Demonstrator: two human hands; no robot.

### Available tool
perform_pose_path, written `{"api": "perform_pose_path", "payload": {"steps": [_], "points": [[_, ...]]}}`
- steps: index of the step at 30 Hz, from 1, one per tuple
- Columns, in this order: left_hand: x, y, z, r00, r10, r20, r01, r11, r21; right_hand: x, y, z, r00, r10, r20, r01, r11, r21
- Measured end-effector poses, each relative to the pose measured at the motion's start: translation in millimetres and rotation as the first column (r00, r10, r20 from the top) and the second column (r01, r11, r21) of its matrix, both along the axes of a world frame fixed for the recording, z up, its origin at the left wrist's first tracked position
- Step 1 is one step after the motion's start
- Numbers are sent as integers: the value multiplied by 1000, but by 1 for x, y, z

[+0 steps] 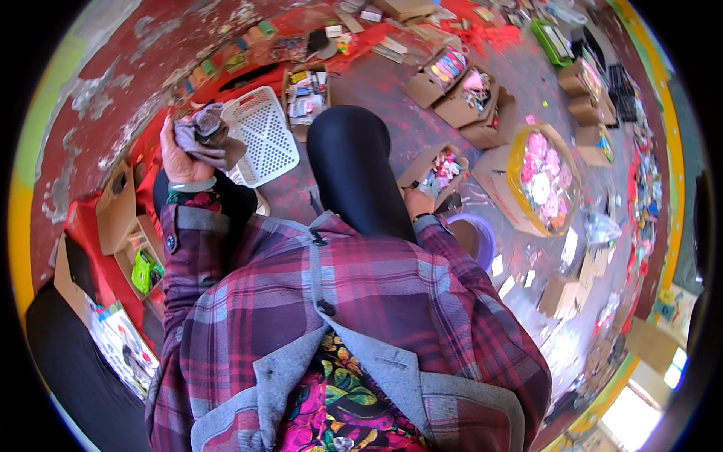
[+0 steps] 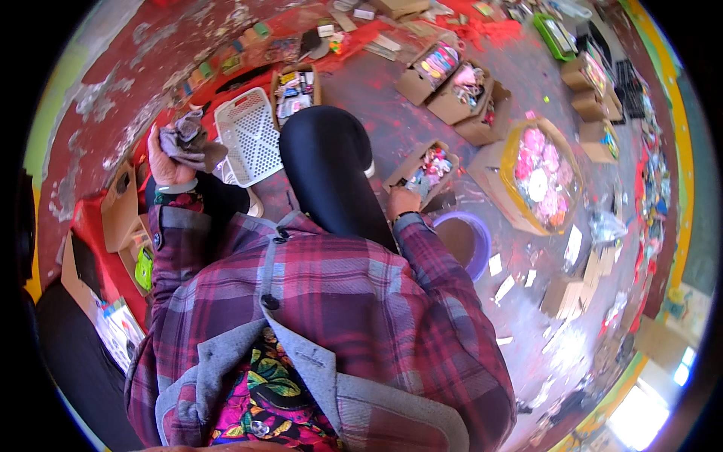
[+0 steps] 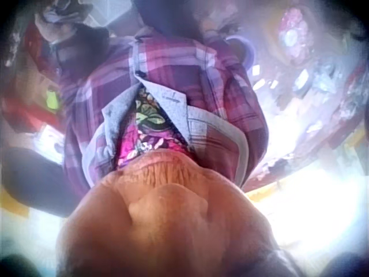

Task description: The person sits on the floor and wipes small packaged items with a cloth. They pick up items from a plastic tray and the floor, wipe them, and place them into a white basket. The person also moves a blue bowl and continues wiping items one by one.

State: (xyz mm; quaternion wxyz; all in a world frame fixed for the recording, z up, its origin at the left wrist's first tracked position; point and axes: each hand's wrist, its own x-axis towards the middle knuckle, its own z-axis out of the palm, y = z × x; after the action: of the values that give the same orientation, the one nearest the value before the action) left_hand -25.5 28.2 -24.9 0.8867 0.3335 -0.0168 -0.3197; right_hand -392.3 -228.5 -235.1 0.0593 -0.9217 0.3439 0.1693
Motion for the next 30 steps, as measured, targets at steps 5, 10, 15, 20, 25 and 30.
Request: {"api": "perform_pose_path", "payload": {"steps": [5, 10, 15, 20, 25, 30], "points": [[-5, 14, 10, 997, 72, -8, -72, 997, -33, 4, -12, 3, 992, -129, -11, 129, 983, 128], [5, 35, 1, 989, 131, -64, -136, 988, -74, 63, -72, 73, 930, -219, 296, 187, 973, 132], [7, 34, -2, 988, 146, -59, -149, 987, -62, 152, -114, 104, 808, -299, 508, -19, 848, 530], [-4, 28, 1, 968, 216, -128, -219, 976, -13, 249, -71, 91, 859, -508, 56, 168, 383, 908], [-13, 17, 9, 988, 124, -91, -124, 992, 13, 300, -67, -28, 895, -443, -47, 267, 450, 852], [-10, 28, 8, 983, 181, -38, -174, 975, 138, 327, -48, -58, 867, -481, -130, 365, 436, 823]]}}
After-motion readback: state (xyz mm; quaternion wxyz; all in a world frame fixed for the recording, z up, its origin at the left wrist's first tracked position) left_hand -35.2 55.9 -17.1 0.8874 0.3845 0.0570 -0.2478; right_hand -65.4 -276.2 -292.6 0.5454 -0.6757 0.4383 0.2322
